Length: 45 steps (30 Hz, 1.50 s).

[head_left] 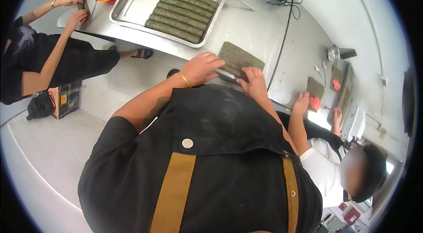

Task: The person spreads a pink paste onto a sheet of nori using a spoon, then rolls the nori into a cylindrical shape. The finished roll is placed on a metal tray alongside other completed rolls. The person repeats the process with additional nori sheets.

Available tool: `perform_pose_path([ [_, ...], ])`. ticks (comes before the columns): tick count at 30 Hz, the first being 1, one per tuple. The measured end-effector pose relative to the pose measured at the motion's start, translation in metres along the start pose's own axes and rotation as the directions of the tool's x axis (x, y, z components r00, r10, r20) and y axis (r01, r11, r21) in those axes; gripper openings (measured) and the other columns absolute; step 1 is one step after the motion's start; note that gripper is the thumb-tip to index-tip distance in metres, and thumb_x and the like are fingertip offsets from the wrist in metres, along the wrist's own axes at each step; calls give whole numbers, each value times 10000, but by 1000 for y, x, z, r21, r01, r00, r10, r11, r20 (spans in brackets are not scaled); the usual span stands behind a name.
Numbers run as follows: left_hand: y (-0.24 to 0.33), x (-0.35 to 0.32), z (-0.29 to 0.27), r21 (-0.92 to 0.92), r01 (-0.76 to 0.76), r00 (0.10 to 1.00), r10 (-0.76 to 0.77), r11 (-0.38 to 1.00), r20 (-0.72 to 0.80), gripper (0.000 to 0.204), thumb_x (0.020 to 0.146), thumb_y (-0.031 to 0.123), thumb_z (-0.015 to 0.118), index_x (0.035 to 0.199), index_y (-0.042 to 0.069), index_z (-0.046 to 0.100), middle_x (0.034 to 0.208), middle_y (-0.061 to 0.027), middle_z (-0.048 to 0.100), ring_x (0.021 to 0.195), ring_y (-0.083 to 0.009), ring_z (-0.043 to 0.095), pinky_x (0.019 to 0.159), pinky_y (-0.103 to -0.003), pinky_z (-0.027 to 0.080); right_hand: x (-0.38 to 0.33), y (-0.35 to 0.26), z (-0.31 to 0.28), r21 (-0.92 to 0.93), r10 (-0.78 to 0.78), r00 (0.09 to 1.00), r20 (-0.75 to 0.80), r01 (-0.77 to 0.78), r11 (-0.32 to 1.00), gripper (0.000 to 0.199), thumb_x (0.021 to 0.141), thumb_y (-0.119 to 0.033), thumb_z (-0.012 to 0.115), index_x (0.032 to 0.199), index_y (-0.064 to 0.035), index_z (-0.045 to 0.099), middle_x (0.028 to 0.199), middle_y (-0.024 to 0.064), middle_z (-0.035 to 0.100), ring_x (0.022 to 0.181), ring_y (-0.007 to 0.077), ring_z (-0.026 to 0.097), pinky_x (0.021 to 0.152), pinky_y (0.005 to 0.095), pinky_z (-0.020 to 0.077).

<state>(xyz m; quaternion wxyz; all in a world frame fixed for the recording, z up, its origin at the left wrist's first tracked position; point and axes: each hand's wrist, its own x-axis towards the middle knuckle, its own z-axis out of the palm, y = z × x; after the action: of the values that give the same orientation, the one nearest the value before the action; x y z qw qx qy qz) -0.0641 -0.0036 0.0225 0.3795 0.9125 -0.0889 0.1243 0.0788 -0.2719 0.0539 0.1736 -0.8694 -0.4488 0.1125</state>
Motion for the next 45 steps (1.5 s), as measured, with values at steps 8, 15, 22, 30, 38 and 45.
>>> perform_pose_path([
  [8,19,65,38,209,-254,958,216,944,187,414,846,280,856,1200,133,697,1112,-70,654,1109,-314,613,960,-457,479,-4,14,18,-7,-6,1000,-20,6,1000,369,952,-266,760,1267,-77,721,1265,139,697,1268,362,601,1073,508,456],
  [15,32,81,36,318,-286,931,183,904,317,326,838,275,856,1075,105,710,1060,-81,637,1070,-300,609,938,-451,467,-6,13,25,39,4,997,-75,-1,999,331,978,-313,722,1214,-81,732,1202,97,684,1223,331,579,1044,494,456],
  [22,38,87,41,364,-213,934,80,907,348,364,845,197,840,1173,85,729,1077,-100,631,1076,-337,604,929,-469,466,-8,13,30,31,-50,982,-181,57,998,400,1009,-326,704,1314,-69,711,1269,109,652,1252,323,563,1052,474,449],
  [30,45,85,42,332,-129,954,25,934,300,451,827,143,852,1246,68,703,1146,-125,668,1085,-364,621,939,-480,481,-2,26,36,81,-115,984,-137,127,989,171,976,-195,681,1095,-73,696,1168,99,651,1225,304,569,1071,470,424],
  [38,38,86,41,367,-160,950,42,916,310,462,856,164,834,1284,51,702,1203,-131,681,1104,-356,629,975,-476,501,2,24,34,57,-76,974,-212,90,994,239,993,-251,668,1131,-64,723,1151,109,658,1234,303,554,1062,471,426],
  [45,31,90,42,319,-144,942,32,937,334,441,889,156,805,1297,37,685,1180,-172,684,1082,-403,629,965,-494,507,4,23,35,-5,-77,965,-250,79,997,233,1000,-259,665,1124,-69,718,1149,106,672,1193,308,589,1063,467,427],
])
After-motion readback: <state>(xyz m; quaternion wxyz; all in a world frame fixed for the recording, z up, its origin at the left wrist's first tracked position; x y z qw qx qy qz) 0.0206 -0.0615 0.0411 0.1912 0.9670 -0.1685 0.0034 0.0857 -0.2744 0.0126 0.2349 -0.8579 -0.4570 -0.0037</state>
